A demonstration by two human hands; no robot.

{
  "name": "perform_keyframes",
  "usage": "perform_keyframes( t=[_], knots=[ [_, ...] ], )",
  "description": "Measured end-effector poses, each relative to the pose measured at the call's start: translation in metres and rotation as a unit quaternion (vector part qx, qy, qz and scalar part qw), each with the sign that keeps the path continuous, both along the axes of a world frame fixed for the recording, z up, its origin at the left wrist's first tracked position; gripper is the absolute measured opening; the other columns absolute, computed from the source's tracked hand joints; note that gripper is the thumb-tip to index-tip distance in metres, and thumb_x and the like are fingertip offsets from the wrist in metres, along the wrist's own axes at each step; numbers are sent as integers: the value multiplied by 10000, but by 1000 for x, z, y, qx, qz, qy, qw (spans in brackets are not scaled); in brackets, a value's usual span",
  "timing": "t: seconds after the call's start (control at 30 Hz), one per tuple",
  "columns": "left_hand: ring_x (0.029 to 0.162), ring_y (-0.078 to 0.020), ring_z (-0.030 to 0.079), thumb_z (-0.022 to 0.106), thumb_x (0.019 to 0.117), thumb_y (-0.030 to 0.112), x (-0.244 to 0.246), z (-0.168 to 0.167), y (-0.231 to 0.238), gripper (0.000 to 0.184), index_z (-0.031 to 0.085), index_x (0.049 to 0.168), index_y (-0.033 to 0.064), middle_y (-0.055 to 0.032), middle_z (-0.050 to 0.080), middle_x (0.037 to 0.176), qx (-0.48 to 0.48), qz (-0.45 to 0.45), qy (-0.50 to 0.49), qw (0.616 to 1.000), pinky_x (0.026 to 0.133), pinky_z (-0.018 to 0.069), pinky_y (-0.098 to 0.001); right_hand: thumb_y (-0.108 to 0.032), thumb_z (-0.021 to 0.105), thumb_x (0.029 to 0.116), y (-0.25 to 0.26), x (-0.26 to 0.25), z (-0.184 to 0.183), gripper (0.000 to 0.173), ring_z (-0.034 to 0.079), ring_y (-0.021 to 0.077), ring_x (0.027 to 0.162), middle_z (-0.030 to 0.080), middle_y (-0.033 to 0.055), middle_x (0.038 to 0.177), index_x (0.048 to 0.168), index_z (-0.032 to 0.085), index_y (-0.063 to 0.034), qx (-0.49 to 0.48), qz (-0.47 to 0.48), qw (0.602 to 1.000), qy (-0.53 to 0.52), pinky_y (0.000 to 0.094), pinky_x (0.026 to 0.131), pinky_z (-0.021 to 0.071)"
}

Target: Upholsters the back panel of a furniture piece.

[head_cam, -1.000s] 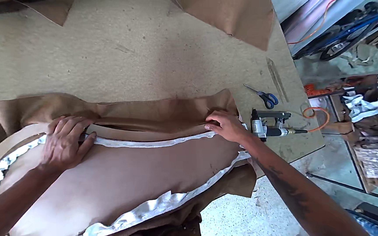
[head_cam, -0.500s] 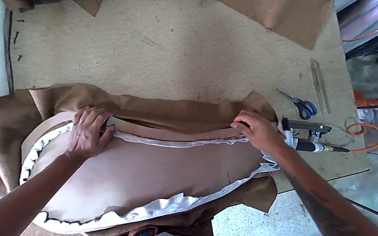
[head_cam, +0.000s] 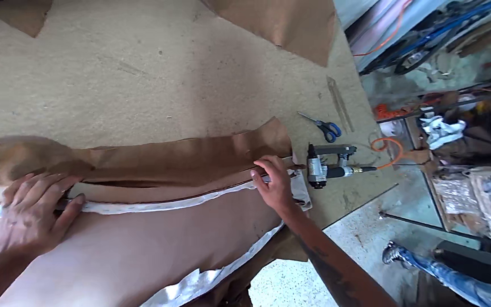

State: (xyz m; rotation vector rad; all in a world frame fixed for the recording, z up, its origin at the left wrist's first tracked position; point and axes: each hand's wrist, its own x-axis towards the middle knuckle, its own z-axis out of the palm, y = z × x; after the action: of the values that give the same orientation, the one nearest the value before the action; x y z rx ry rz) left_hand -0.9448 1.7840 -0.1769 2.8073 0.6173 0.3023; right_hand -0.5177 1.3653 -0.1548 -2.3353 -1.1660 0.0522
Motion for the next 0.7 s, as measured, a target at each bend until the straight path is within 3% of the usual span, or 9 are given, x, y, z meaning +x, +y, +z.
perform_keyframes(
  t=[0.17,0.27,0.33,0.4,0.47,0.53,0.63,0.7],
  knots=[
    [1354,-366,531,434,998,550,-2,0,-2,601,663,1323,99,-154,636,1357,-30,13,3,999,1219,278,-584,-326,592,1033,-40,42,23,292,576,204,1276,632,50,1346,1223,717,-144,34,-130,990,40,462,1046,511],
    [1362,-339,525,435,994,562,-7,-2,1,601,657,1339,123,-125,631,1375,-30,11,8,999,1220,286,-564,-298,515,1068,-67,84,14,323,656,170,1168,675,43,1292,1301,661,-130,115,-244,942,202,427,983,568],
    [1351,-380,527,451,994,541,-2,4,-3,610,662,1316,67,-172,634,1354,-46,12,4,999,1216,287,-577,-283,458,1083,-74,88,8,339,676,174,1128,714,48,1229,1298,669,-130,121,-235,913,310,436,971,569],
    [1327,-408,541,453,993,524,5,13,-11,622,664,1280,14,-215,638,1326,-56,17,1,998,1206,300,-582,-268,536,1062,-79,79,5,305,654,155,1181,713,21,1248,1288,701,-149,127,-232,891,368,414,1021,546],
    [1315,-415,546,454,988,510,8,18,-15,620,667,1261,-4,-227,640,1315,-58,20,-4,998,1199,308,-582,-217,607,1034,-86,66,5,278,684,193,1117,727,55,1208,1277,711,-131,183,-232,880,372,416,956,582],
    [1314,-406,553,442,992,504,6,18,-14,617,663,1276,3,-219,642,1318,-55,16,-4,998,1208,298,-577,-251,611,1043,-88,48,15,299,697,202,1063,720,28,1220,1331,677,-208,203,-223,888,348,412,883,601],
    [1304,-424,556,424,996,497,13,26,-20,635,654,1271,-27,-244,638,1312,-65,18,10,998,1202,305,-578,-192,584,1037,-81,50,20,445,669,183,1162,670,-7,1354,1471,571,-287,175,-220,893,352,421,956,575],
    [1299,-419,561,414,997,509,13,25,-20,644,656,1271,-21,-242,642,1307,-56,20,15,998,1195,314,-570,-201,538,1055,-80,55,21,428,630,136,1243,627,-42,1429,1471,580,-292,129,-198,908,345,407,1032,542]
  ],
)
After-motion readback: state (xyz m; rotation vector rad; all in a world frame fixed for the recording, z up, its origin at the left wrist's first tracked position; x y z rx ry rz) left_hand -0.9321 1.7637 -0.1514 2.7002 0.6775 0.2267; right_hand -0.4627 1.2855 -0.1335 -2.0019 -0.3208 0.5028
